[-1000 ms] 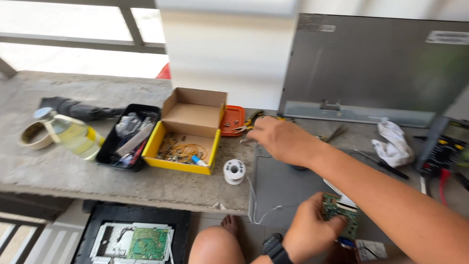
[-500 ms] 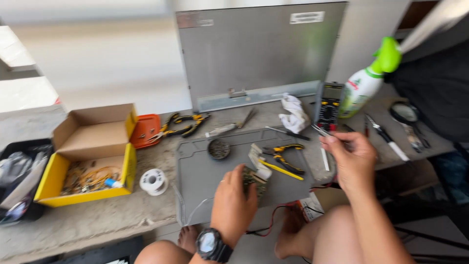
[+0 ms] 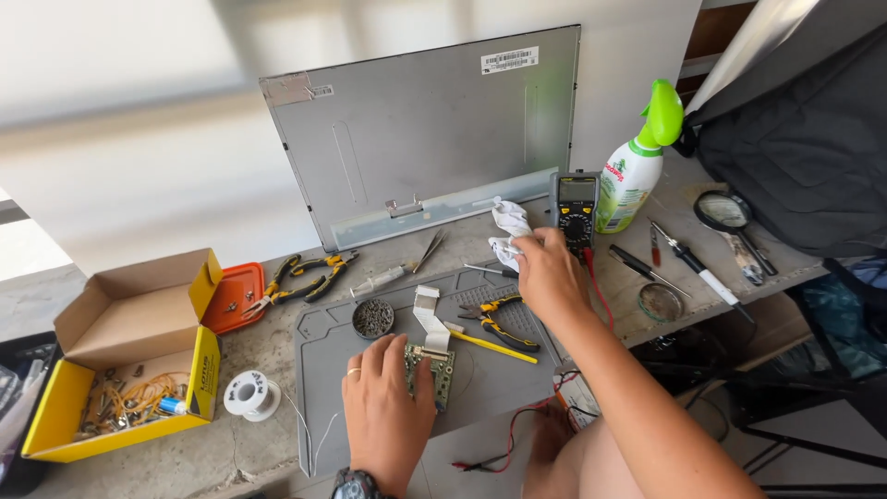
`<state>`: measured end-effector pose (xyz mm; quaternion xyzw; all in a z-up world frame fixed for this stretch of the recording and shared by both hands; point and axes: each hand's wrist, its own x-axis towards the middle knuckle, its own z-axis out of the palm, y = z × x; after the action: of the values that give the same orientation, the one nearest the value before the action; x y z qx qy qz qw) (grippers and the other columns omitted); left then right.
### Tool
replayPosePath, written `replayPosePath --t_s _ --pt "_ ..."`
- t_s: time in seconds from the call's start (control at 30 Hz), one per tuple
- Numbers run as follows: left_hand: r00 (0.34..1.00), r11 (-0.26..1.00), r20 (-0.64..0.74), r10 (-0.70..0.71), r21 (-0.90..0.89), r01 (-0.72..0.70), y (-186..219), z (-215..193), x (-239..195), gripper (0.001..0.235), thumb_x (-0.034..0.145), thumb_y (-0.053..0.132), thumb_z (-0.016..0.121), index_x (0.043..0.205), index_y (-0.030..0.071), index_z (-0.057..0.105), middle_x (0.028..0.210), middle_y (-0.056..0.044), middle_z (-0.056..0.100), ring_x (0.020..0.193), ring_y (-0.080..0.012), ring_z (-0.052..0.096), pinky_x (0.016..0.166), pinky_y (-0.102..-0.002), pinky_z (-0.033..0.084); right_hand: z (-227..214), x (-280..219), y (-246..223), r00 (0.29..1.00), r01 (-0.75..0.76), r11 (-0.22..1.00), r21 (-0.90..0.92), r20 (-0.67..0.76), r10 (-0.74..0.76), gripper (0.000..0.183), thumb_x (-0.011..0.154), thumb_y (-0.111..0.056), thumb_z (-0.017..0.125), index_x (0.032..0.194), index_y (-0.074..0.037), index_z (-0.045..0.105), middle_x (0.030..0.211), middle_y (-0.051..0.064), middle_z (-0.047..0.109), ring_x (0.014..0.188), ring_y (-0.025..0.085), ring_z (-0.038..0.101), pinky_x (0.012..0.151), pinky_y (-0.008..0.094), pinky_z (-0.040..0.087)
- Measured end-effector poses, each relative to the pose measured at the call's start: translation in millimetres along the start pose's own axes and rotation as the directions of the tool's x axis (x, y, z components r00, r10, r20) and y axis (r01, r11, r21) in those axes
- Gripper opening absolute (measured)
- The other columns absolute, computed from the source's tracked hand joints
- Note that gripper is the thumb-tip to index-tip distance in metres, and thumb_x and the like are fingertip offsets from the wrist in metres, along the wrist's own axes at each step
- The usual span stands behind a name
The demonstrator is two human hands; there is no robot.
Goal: The person cleans a circuit board using a brush and a cloth. They wipe the board with a cloth, use a brush to clean specific areas, and handle the board carefully throughout the process.
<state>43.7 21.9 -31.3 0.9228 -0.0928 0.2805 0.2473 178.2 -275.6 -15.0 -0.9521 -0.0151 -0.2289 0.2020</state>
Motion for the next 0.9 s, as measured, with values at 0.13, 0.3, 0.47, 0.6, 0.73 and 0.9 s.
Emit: replayPosePath --t_s 0.13,0.3,0.47,0.6,0.73,0.9 --pt "0.997 0.999 -0.063 0.040 -0.028 -0.042 12 -2 6 0.035 0.104 0.030 0.077 0.135 0.013 0.075 0.138 -0.007 0.077 0.120 -0.0385 0.070 0.096 -0.055 0.055 -2 2 -9 0.982 -0.084 0.991 -0.107 0.163 0.100 0.028 0.116 -0.017 0.058 0.134 -0.010 0.078 0.116 0.018 0.078 0.095 0.054 0.078 0.070 0.070 0.062" --pt "0.985 0.952 -0.121 0.125 -0.266 -0.153 42 -8 42 0.016 0.106 0.014 0.072 0.121 0.010 0.078 0.119 -0.007 0.078 0.101 -0.0331 0.072 0.101 -0.050 0.055 -23 1 -15 0.932 0.225 0.922 0.315 -0.345 -0.109 0.026 0.110 -0.004 0.073 0.134 0.003 0.083 0.124 0.016 0.086 0.110 0.031 0.083 0.100 0.042 0.066" --pt "0.996 0.908 0.080 0.044 -0.418 -0.006 91 7 107 0.029 0.103 0.014 0.080 0.131 0.005 0.080 0.118 -0.014 0.078 0.103 -0.0387 0.077 0.085 -0.048 0.065 -26 -19 -25 0.953 0.069 0.732 0.677 -0.261 0.152 0.026 0.112 -0.007 0.074 0.135 -0.001 0.083 0.116 0.015 0.087 0.094 0.017 0.080 0.080 0.033 0.068" --pt "0.966 0.831 0.257 0.028 -0.543 0.120 101 54 141 0.054 0.101 0.012 0.082 0.152 -0.003 0.071 0.135 -0.034 0.076 0.122 -0.0604 0.076 0.086 -0.054 0.074 -37 -26 -39 0.962 0.006 0.500 0.866 -0.141 0.233 0.026 0.108 -0.002 0.076 0.132 0.002 0.084 0.098 0.016 0.086 0.073 0.015 0.077 0.057 0.032 0.071" --pt "0.883 0.513 0.452 -0.131 -0.731 0.450 94 96 137 0.047 0.108 0.019 0.078 0.150 0.000 0.077 0.130 -0.026 0.082 0.121 -0.0331 0.080 0.091 -0.043 0.071 -41 -27 -26 0.950 0.064 0.421 0.905 -0.185 0.253 0.023 0.110 -0.005 0.076 0.130 0.003 0.084 0.113 0.013 0.081 0.078 0.012 0.074 0.061 0.031 0.072" --pt "0.876 0.221 0.440 -0.200 -0.850 0.478 115 70 139 0.035 0.109 0.016 0.082 0.139 -0.002 0.082 0.108 -0.003 0.081 0.099 -0.0083 0.073 0.087 -0.023 0.066 -42 -32 -19 0.975 0.025 0.209 0.978 -0.070 0.211 0.029 0.115 -0.008 0.067 0.139 0.005 0.076 0.091 0.018 0.077 0.058 0.009 0.059 0.046 0.024 0.055"
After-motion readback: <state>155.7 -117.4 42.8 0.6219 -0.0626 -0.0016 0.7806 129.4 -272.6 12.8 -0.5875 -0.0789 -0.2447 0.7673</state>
